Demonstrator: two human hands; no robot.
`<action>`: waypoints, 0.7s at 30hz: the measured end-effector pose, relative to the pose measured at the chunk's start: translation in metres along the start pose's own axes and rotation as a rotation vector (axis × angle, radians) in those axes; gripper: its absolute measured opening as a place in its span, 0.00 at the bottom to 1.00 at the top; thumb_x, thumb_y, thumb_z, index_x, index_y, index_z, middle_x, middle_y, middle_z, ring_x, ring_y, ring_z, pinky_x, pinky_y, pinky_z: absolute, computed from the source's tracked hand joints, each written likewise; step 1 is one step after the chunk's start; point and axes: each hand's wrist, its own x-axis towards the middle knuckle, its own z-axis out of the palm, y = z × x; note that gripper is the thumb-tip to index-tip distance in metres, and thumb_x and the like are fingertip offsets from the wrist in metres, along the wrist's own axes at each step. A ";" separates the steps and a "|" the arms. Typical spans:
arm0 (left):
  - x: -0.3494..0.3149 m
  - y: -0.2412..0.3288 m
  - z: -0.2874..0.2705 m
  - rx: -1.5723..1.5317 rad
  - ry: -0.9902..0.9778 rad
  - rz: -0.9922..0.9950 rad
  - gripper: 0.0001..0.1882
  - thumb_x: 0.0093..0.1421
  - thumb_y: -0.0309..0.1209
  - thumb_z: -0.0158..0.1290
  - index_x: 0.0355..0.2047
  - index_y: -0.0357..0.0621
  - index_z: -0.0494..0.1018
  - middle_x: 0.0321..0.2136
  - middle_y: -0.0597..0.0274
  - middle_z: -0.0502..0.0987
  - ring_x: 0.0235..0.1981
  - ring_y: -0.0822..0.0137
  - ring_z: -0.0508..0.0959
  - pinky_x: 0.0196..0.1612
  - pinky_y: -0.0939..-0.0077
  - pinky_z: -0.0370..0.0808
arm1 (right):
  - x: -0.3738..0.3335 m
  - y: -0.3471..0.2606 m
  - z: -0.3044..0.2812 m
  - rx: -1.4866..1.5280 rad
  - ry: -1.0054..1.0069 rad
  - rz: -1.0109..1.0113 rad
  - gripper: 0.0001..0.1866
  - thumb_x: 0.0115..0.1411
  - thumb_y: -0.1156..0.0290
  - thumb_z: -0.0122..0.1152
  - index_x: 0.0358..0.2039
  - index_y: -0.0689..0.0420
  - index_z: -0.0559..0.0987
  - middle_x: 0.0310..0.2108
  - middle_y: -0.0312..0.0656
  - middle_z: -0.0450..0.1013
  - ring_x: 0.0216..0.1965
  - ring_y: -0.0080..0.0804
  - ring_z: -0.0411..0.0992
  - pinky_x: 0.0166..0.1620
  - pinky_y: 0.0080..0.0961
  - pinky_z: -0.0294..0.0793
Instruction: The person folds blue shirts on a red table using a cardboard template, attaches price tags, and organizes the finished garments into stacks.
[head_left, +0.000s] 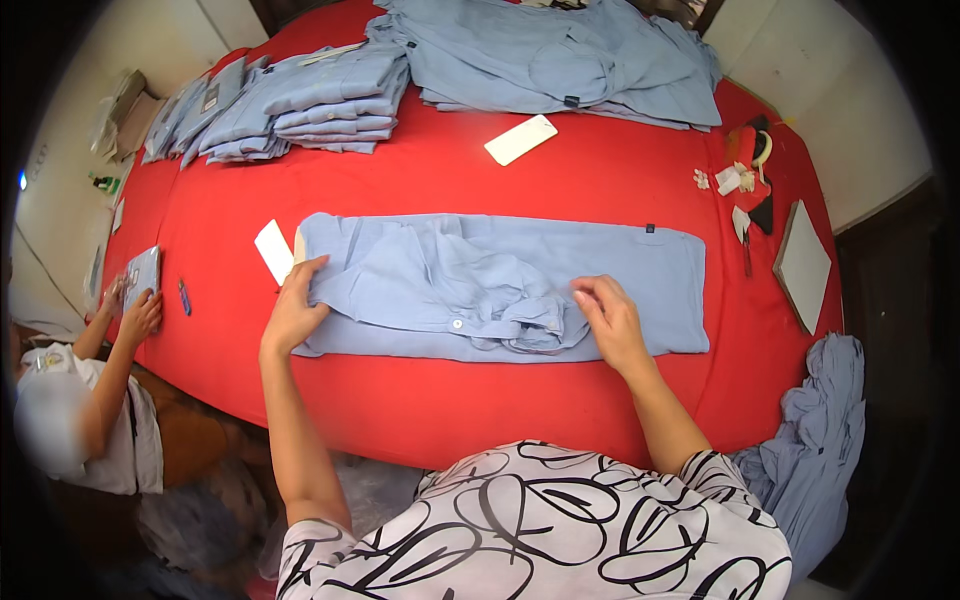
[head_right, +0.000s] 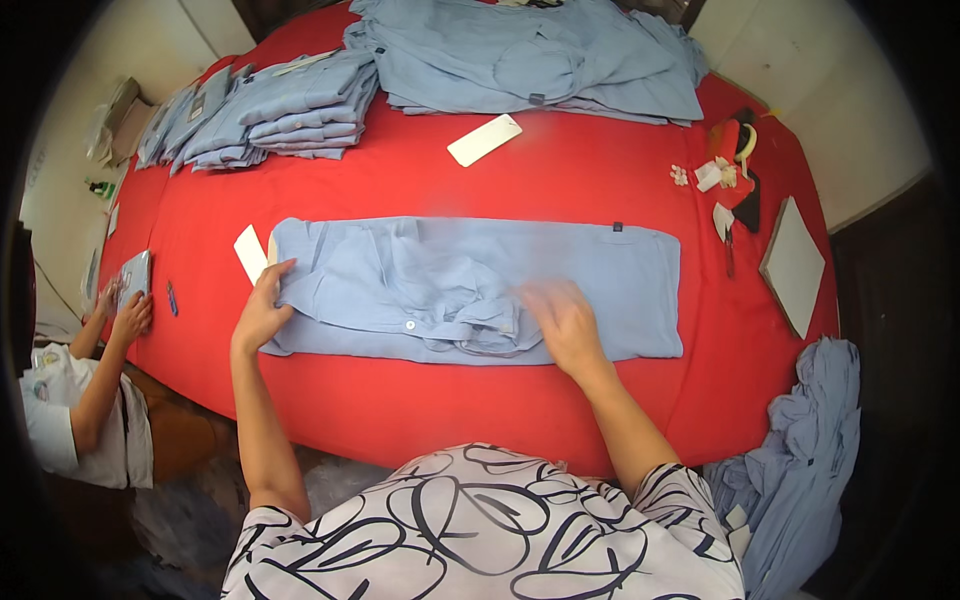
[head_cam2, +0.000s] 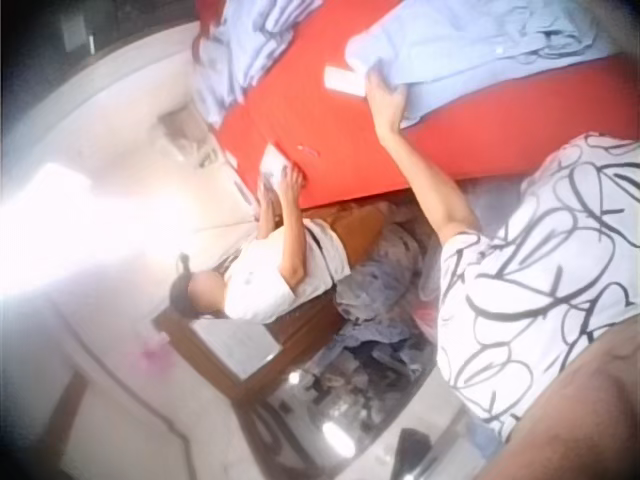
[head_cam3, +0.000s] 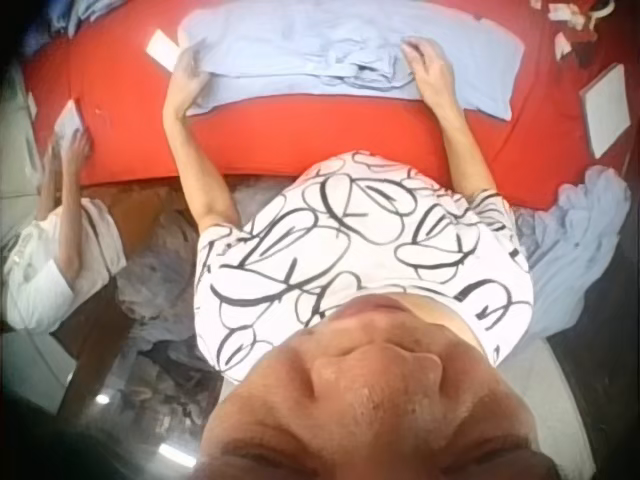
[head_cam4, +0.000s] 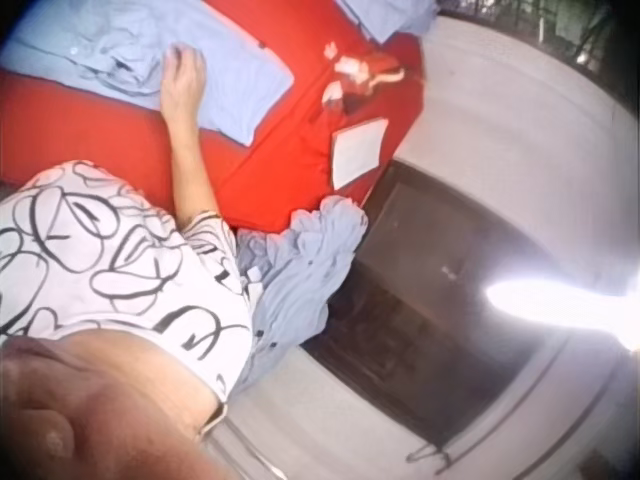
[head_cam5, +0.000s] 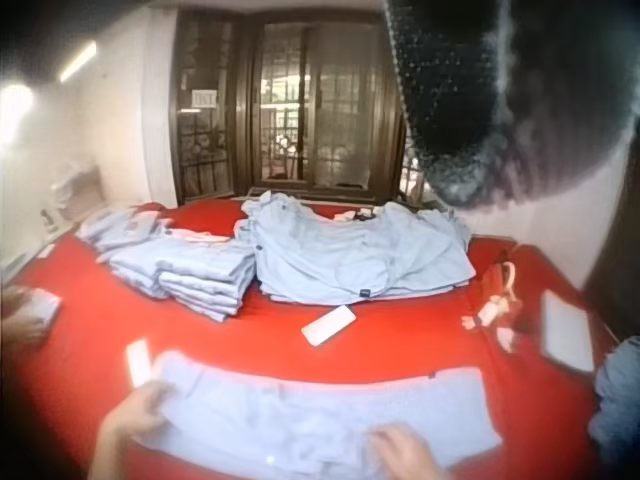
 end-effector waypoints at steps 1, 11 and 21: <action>-0.007 0.023 -0.007 0.090 0.086 0.050 0.29 0.50 0.22 0.51 0.56 0.47 0.71 0.59 0.59 0.68 0.61 0.53 0.64 0.66 0.56 0.59 | -0.002 0.001 0.005 -0.051 0.044 0.069 0.16 0.57 0.66 0.66 0.43 0.61 0.77 0.41 0.46 0.73 0.46 0.39 0.70 0.50 0.33 0.69; 0.039 0.086 0.133 0.495 0.256 0.326 0.33 0.63 0.50 0.50 0.64 0.49 0.63 0.65 0.57 0.62 0.67 0.53 0.58 0.69 0.50 0.49 | 0.000 0.026 0.006 -0.312 0.255 -0.017 0.15 0.56 0.65 0.67 0.38 0.60 0.74 0.36 0.45 0.73 0.39 0.48 0.70 0.45 0.35 0.69; 0.011 0.129 0.173 0.298 0.185 0.567 0.26 0.65 0.39 0.49 0.62 0.46 0.66 0.64 0.55 0.63 0.67 0.50 0.59 0.67 0.50 0.55 | -0.070 0.078 -0.096 -0.711 0.532 0.609 0.28 0.54 0.54 0.68 0.47 0.62 0.75 0.45 0.52 0.70 0.51 0.50 0.66 0.53 0.42 0.68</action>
